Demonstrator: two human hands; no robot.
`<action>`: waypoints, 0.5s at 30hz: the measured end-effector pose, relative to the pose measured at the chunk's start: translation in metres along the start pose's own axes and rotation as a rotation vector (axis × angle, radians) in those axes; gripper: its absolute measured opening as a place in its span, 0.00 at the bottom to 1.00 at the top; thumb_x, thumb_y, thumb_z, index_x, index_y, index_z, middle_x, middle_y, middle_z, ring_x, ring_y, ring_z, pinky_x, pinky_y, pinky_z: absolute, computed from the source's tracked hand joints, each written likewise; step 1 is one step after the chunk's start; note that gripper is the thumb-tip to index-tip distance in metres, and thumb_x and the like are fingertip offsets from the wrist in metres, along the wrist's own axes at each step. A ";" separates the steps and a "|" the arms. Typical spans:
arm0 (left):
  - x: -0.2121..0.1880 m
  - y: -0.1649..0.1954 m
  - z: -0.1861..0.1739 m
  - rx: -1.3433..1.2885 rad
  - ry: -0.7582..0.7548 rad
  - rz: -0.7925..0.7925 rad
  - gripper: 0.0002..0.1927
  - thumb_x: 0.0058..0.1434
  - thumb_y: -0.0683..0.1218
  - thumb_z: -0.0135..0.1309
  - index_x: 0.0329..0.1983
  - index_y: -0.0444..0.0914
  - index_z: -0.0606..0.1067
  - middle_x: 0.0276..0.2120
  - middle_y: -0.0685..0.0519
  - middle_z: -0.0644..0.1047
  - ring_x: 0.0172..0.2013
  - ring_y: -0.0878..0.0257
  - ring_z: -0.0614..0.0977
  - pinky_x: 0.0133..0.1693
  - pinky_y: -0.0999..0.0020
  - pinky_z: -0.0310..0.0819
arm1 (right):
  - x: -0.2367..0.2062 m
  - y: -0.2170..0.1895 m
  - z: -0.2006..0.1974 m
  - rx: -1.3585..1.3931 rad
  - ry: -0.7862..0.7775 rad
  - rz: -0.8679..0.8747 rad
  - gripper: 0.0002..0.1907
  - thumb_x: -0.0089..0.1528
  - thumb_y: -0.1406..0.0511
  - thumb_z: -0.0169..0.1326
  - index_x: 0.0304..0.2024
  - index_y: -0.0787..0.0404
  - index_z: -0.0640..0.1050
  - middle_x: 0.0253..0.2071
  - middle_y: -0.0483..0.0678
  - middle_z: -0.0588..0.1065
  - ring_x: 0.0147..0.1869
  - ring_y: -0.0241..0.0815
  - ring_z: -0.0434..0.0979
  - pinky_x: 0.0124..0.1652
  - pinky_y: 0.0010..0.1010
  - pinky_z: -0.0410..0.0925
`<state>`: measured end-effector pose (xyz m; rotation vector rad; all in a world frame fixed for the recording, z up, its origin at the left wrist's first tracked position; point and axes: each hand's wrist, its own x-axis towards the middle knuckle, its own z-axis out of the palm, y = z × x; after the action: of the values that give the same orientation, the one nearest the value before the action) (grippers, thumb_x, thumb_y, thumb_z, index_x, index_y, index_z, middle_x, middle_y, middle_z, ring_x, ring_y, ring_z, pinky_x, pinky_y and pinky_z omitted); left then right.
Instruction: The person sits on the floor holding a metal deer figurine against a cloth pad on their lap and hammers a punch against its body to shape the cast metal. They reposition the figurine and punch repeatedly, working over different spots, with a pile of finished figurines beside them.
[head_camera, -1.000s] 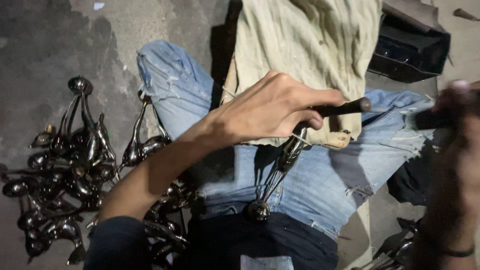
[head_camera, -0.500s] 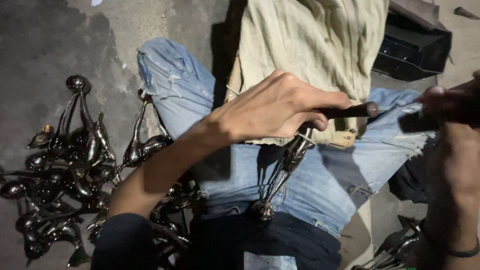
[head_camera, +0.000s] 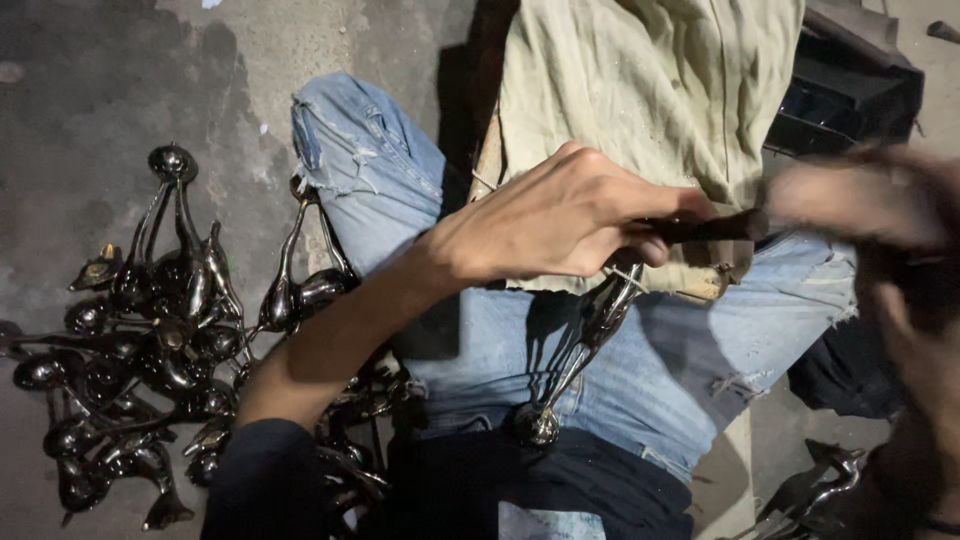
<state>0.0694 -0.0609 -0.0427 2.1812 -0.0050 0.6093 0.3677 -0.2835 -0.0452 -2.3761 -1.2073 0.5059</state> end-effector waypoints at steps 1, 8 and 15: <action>0.000 0.000 0.000 -0.039 0.006 0.016 0.25 0.63 0.31 0.47 0.60 0.43 0.75 0.33 0.53 0.85 0.16 0.74 0.77 0.15 0.77 0.65 | 0.000 -0.003 0.000 0.049 -0.025 -0.116 0.19 0.75 0.65 0.46 0.66 0.66 0.72 0.58 0.58 0.75 0.58 0.47 0.77 0.58 0.35 0.69; -0.003 -0.005 -0.001 -0.056 0.019 0.068 0.26 0.64 0.30 0.46 0.62 0.45 0.76 0.36 0.55 0.86 0.17 0.75 0.77 0.17 0.78 0.63 | -0.005 -0.037 -0.007 -0.090 -0.049 -0.105 0.22 0.73 0.63 0.41 0.68 0.64 0.68 0.59 0.58 0.74 0.59 0.45 0.75 0.57 0.34 0.70; -0.005 -0.009 0.002 -0.084 0.009 0.043 0.26 0.62 0.31 0.45 0.61 0.43 0.75 0.35 0.52 0.86 0.16 0.76 0.76 0.15 0.78 0.62 | -0.009 -0.027 -0.007 0.050 -0.066 -0.227 0.22 0.73 0.65 0.43 0.70 0.64 0.69 0.58 0.58 0.76 0.56 0.45 0.78 0.53 0.33 0.73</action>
<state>0.0677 -0.0573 -0.0529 2.1019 -0.0715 0.6319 0.3478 -0.2782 -0.0239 -2.1608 -1.4547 0.5362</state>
